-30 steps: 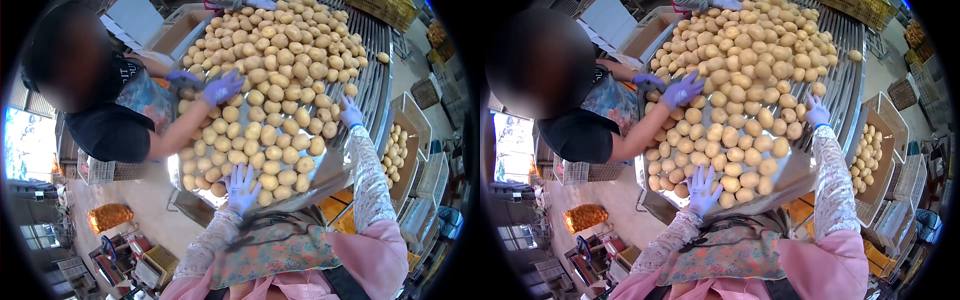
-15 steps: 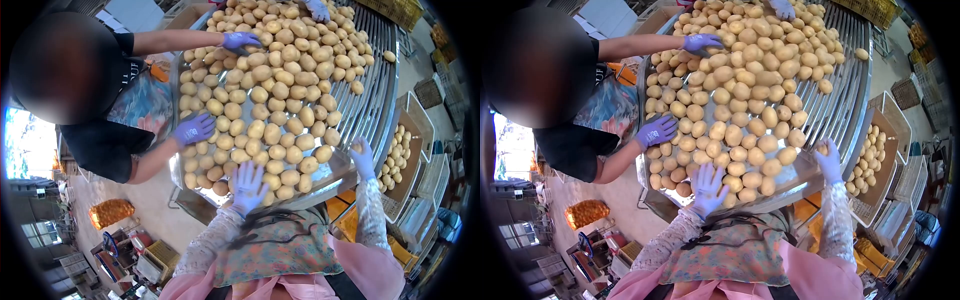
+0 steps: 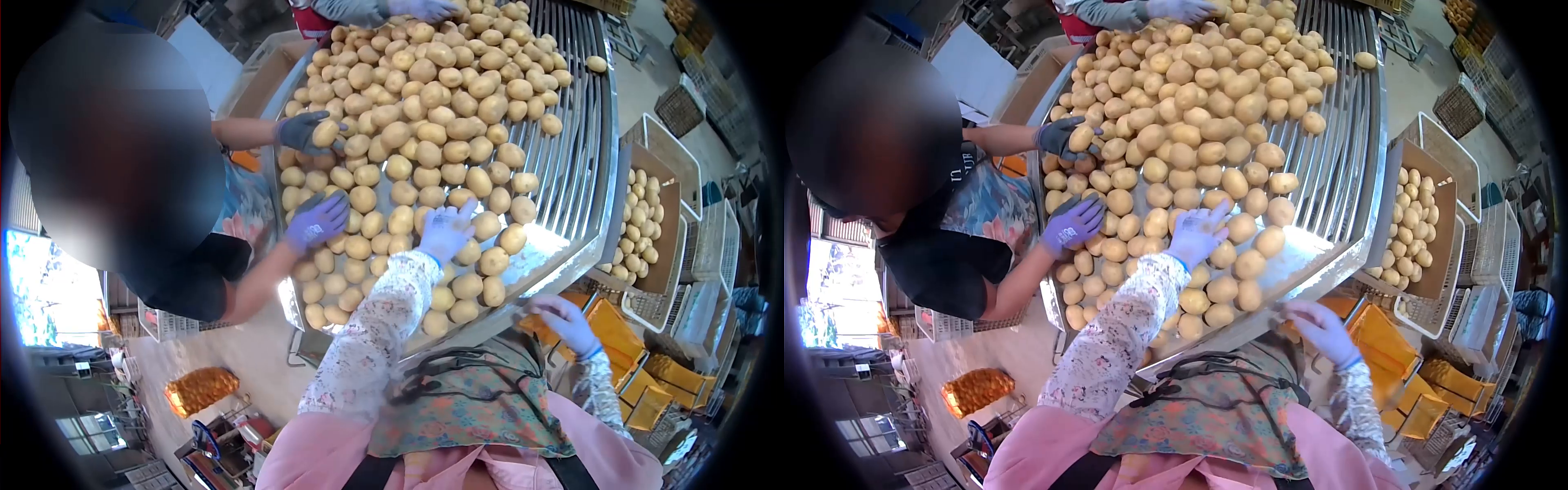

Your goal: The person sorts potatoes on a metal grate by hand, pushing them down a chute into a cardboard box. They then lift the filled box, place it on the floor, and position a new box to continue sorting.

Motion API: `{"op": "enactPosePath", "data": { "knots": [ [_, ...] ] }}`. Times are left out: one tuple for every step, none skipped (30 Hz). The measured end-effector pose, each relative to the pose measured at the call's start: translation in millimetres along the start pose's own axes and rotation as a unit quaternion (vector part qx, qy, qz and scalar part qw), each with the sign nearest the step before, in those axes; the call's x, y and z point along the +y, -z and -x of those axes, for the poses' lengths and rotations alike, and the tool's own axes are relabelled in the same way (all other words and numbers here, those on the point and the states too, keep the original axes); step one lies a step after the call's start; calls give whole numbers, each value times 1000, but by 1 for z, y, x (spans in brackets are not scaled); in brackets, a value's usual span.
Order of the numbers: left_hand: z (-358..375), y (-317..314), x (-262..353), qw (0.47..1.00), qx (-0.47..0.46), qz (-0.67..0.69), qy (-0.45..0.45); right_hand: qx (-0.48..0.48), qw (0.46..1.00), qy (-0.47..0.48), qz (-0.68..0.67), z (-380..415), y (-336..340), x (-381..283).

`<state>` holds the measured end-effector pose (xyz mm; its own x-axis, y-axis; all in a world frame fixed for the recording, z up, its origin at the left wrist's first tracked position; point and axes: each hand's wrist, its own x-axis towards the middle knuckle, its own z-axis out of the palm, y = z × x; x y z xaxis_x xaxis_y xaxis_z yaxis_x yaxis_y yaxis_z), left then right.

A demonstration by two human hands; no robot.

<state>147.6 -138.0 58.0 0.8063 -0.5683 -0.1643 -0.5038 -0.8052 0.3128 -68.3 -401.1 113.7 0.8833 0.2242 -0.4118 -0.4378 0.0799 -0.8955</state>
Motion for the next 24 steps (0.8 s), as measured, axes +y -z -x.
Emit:
{"op": "enactPosePath", "data": {
  "knots": [
    [5,-14,10,995,79,45,28,-1,999,-23,-34,-13,-18,5],
    [12,-25,19,982,159,90,55,-5,999,-17,-37,-25,-37,1],
    [29,-16,39,991,79,112,12,22,980,-35,-192,-34,-57,-3],
    [50,2,65,990,-2,135,-28,47,937,-56,-342,-41,-68,-4],
    [74,7,90,969,93,204,-107,20,899,-78,-432,-52,-65,6],
    [96,6,107,926,190,269,-184,15,900,-82,-428,-45,-57,11],
    [112,-6,101,926,196,269,-179,91,919,-73,-376,-35,-44,18],
    [130,-22,82,937,217,195,-192,168,930,-60,-322,-22,-28,25],
    [147,-36,60,942,236,119,-205,130,956,-83,-248,-3,-5,27],
    [175,-41,26,961,188,68,-189,91,976,-106,-170,20,25,27],
    [209,-40,-9,976,137,19,-170,42,982,-167,-79,42,61,34],
    [238,-41,-29,985,119,-8,-127,-7,974,-227,12,62,94,42],
    [261,-40,-44,991,100,-35,-83,-11,973,-231,17,74,117,55],
    [271,-35,-61,992,100,-30,-76,66,921,-148,355,83,136,71],
    [280,-31,-74,993,111,34,8,124,750,-46,648,92,145,79],
    [285,-29,-80,983,128,91,94,112,748,-44,653,84,142,78],
    [272,-28,-74,981,142,86,99,176,890,11,420,48,127,64],
    [248,-29,-57,978,144,34,149,220,962,64,147,14,103,47],
    [226,-31,-39,970,142,-17,195,184,939,103,273,-13,72,20],
    [205,-37,-21,970,149,-21,192,148,896,137,395,-35,42,-8],
    [189,-47,2,965,159,-21,207,113,849,179,483,-54,20,-18],
    [183,-52,15,960,168,-19,223,75,790,217,568,-73,2,-24],
    [188,-49,16,959,173,-17,224,44,736,274,617,-91,-12,-31],
    [202,-45,13,975,183,18,127,10,678,327,659,-103,-24,-30]
  ]
}}
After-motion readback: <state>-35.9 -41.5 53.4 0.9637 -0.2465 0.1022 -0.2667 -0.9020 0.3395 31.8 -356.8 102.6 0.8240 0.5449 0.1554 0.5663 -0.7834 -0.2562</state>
